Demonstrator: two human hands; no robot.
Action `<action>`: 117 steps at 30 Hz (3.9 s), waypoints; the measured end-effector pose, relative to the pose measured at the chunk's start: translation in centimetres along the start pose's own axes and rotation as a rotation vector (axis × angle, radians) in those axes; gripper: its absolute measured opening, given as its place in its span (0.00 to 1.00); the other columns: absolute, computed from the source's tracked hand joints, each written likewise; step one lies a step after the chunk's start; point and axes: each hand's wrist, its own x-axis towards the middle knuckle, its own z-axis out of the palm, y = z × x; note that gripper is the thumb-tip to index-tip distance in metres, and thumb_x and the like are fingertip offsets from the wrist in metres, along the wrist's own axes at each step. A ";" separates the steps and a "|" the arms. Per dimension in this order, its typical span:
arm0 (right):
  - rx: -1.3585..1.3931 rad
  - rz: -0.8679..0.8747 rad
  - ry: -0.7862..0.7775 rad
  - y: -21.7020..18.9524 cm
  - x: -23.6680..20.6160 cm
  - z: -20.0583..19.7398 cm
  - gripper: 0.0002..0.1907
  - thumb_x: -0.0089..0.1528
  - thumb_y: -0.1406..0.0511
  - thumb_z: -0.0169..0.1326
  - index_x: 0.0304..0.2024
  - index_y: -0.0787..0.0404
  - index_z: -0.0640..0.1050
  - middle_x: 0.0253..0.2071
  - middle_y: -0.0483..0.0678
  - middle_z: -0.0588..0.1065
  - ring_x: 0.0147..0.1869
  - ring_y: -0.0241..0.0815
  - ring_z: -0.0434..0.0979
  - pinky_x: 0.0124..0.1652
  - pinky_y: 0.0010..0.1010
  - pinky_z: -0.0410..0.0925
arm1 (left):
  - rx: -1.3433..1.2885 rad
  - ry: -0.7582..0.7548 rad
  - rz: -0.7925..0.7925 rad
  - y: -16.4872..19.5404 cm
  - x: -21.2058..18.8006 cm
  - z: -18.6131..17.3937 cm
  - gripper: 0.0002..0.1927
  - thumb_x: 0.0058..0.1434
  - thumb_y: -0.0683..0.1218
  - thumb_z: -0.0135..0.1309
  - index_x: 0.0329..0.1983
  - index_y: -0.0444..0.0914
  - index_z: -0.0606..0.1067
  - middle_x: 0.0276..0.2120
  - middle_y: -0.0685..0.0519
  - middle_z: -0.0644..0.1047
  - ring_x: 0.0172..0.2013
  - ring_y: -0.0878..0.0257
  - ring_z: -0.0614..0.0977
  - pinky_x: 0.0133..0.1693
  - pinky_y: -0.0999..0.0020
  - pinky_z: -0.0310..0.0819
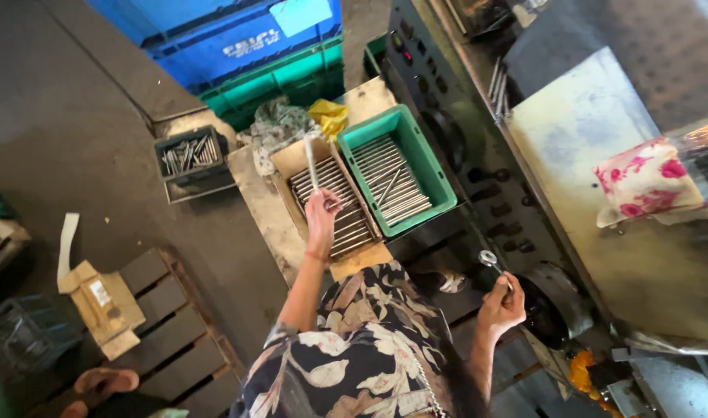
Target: The person repeatedly picks metal rods from a green crate, presses each rod against a rotating grinding wheel while coolant flows, then places the finished rod into a cardboard box. The cycle repeats continuously throughout the clip.
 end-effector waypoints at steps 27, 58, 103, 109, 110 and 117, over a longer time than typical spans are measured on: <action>0.240 -0.046 0.047 -10.7 4.0 1.8 0.11 0.71 0.66 0.53 0.51 0.67 0.78 0.24 0.38 0.67 0.26 0.25 0.62 0.27 0.20 0.58 | 0.175 -1.191 -0.568 -0.8 -13.1 26.3 0.21 0.74 0.46 0.49 0.69 0.48 0.63 0.20 0.62 0.62 0.17 0.75 0.61 0.18 0.78 0.51; -0.394 -0.796 -0.299 -5.3 13.0 -6.3 0.12 0.68 0.59 0.54 0.45 0.61 0.75 0.24 0.52 0.73 0.24 0.56 0.74 0.25 0.42 0.66 | 0.379 -1.124 -0.330 -0.3 -16.1 34.3 0.11 0.61 0.45 0.66 0.39 0.40 0.74 0.25 0.65 0.67 0.26 0.77 0.65 0.26 0.78 0.57; -0.669 -0.814 -0.362 -15.2 22.9 -13.6 0.24 0.60 0.62 0.65 0.16 0.61 0.68 0.16 0.49 0.68 0.19 0.49 0.69 0.21 0.39 0.62 | 0.516 -1.314 -0.847 -9.9 -10.8 44.3 0.13 0.65 0.56 0.59 0.39 0.46 0.72 0.19 0.65 0.67 0.16 0.75 0.64 0.18 0.77 0.55; -0.937 -0.548 0.033 -10.2 30.9 -28.7 0.12 0.63 0.61 0.64 0.28 0.60 0.80 0.25 0.52 0.75 0.25 0.49 0.74 0.28 0.39 0.66 | 1.317 -1.523 0.854 -15.8 -6.1 49.1 0.20 0.64 0.58 0.61 0.50 0.41 0.73 0.25 0.49 0.78 0.24 0.51 0.77 0.27 0.56 0.70; -0.917 -0.472 0.126 -9.1 32.3 -32.2 0.09 0.67 0.62 0.63 0.35 0.59 0.83 0.29 0.51 0.77 0.27 0.46 0.75 0.30 0.37 0.67 | 1.175 -1.575 0.757 -16.8 -5.6 51.1 0.21 0.61 0.58 0.61 0.51 0.42 0.74 0.26 0.47 0.78 0.24 0.49 0.78 0.26 0.55 0.71; -1.002 -0.366 0.641 -2.0 41.4 -52.4 0.13 0.72 0.66 0.50 0.44 0.65 0.84 0.44 0.52 0.83 0.45 0.48 0.84 0.48 0.37 0.75 | 0.406 -1.511 -0.460 -26.4 -7.9 69.2 0.10 0.67 0.51 0.60 0.44 0.42 0.76 0.24 0.61 0.69 0.19 0.72 0.64 0.21 0.73 0.54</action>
